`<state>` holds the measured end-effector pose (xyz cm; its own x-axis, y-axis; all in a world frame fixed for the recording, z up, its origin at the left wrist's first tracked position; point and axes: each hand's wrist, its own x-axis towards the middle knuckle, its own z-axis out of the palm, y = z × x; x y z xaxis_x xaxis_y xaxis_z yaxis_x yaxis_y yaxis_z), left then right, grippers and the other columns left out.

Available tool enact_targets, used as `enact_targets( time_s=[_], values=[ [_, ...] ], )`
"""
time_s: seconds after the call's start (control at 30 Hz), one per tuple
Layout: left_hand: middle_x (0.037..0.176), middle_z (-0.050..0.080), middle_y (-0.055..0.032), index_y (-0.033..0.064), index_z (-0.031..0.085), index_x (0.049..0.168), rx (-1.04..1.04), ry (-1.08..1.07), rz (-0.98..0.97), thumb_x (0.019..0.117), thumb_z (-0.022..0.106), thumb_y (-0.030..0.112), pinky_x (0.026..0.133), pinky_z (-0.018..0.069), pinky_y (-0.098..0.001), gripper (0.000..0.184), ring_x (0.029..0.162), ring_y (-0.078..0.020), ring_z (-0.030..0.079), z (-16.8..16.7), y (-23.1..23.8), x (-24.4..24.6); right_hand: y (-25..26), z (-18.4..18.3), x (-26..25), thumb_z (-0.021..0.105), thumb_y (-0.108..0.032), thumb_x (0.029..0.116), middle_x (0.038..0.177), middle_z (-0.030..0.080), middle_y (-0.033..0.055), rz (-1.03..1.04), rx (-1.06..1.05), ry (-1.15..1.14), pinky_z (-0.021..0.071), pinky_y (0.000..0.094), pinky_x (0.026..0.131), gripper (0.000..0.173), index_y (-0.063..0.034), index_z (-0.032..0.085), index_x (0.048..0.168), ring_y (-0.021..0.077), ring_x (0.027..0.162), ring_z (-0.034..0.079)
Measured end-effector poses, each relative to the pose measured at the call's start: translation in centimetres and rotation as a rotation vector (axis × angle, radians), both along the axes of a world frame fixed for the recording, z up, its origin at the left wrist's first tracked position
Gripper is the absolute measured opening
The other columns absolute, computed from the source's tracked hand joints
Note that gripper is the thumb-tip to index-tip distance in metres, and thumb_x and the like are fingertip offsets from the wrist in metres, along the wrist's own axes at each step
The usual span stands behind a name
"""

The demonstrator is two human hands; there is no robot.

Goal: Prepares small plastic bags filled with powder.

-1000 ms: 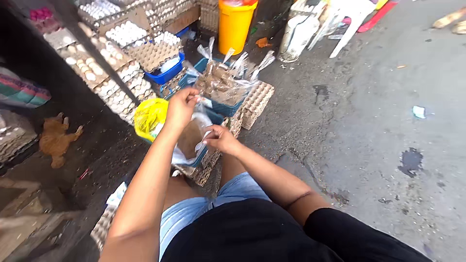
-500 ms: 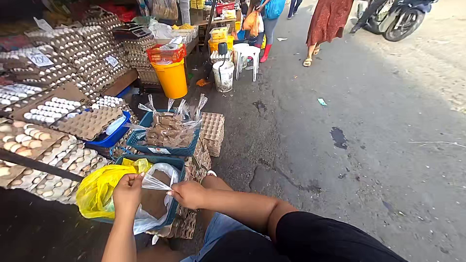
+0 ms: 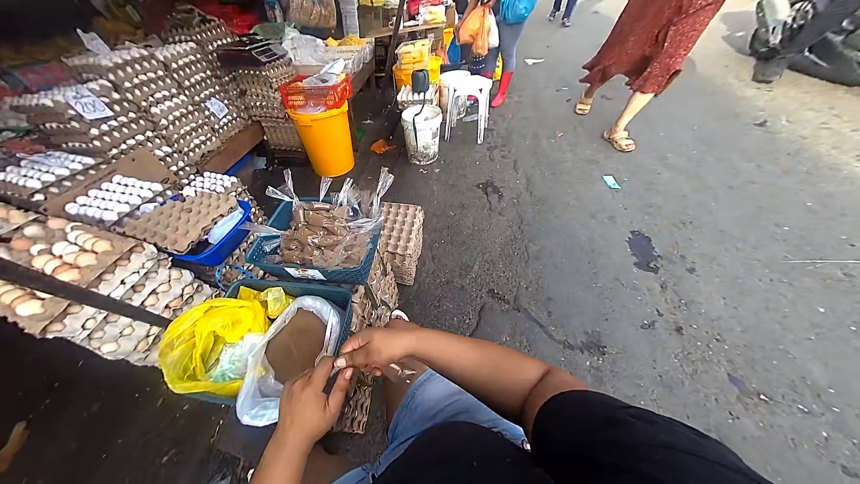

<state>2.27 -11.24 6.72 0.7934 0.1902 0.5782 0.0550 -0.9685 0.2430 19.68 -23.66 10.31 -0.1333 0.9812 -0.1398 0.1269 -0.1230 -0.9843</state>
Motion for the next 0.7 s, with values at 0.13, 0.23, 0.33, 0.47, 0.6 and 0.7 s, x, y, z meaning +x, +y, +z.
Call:
enact_targets(
  time_s=[0.13,0.23,0.33,0.47,0.6,0.7],
  values=[
    [0.075,0.072,-0.0093,0.0040,0.074,0.093,-0.244,0.118,-0.071,0.1047,0.045,0.034,0.060,0.0570,-0.0402,0.043,0.066,-0.0191,0.070,0.6,0.0,-1.5,-0.7,0.6,0.9,0.048,-0.018,0.1091,0.070,0.050,-0.0051,-0.056,-0.002,0.026,0.0378,0.0176,0.053,0.026,0.0010,0.066,0.104,-0.0007,0.053,0.041],
    [0.090,0.077,-0.0084,0.0015,0.077,0.101,-0.421,0.154,-0.089,0.1022,0.051,0.026,0.082,0.0594,-0.0327,0.036,0.084,-0.0114,0.074,0.1,1.5,-3.0,-1.1,1.0,0.5,0.046,-0.020,0.1104,0.087,0.063,0.0094,-0.006,0.099,-0.296,0.0444,0.0284,0.063,0.032,0.0042,0.068,0.113,0.0108,0.068,0.052],
    [0.089,0.076,-0.0007,-0.0023,0.076,0.094,-0.619,0.002,-0.078,0.0997,0.058,0.020,0.085,0.0545,-0.0139,0.029,0.086,0.0065,0.068,0.6,2.7,-3.9,-0.8,0.7,0.4,0.039,-0.021,0.1123,0.099,0.067,0.0250,0.055,0.219,-0.560,0.0498,0.0554,0.087,0.038,0.0077,0.063,0.113,0.0374,0.096,0.066],
    [0.070,0.063,0.0196,0.0157,0.074,0.091,-0.952,-0.250,-0.118,0.1009,0.055,0.017,0.054,0.0414,-0.0080,0.021,0.057,0.0117,0.049,2.0,-0.8,-2.7,1.6,-1.1,0.1,0.048,-0.022,0.1088,0.097,0.071,0.0203,-0.147,0.554,-0.834,0.0522,0.0532,0.093,0.034,0.0029,0.071,0.103,0.0384,0.103,0.068],
    [0.064,0.049,0.0196,0.0243,0.070,0.099,-1.123,-0.039,-0.353,0.1070,0.050,0.032,0.054,0.0381,-0.0111,0.022,0.056,0.0083,0.043,-0.3,-4.2,-1.7,2.4,0.8,-1.7,0.065,-0.005,0.0965,0.121,0.071,0.0203,-0.213,0.703,-0.266,0.0474,0.0393,0.108,0.017,0.0046,0.079,0.099,0.0279,0.122,0.064],
    [0.072,0.060,0.0164,0.0138,0.069,0.093,-1.034,-0.139,-0.142,0.1023,0.058,0.024,0.066,0.0484,-0.0133,0.018,0.067,0.0082,0.055,-0.8,-2.9,-1.8,1.7,1.5,-2.1,0.066,-0.001,0.0919,0.127,0.066,0.0155,-0.116,0.453,0.146,0.0524,0.0223,0.084,0.011,0.0071,0.074,0.092,0.0075,0.104,0.063]
  ],
)
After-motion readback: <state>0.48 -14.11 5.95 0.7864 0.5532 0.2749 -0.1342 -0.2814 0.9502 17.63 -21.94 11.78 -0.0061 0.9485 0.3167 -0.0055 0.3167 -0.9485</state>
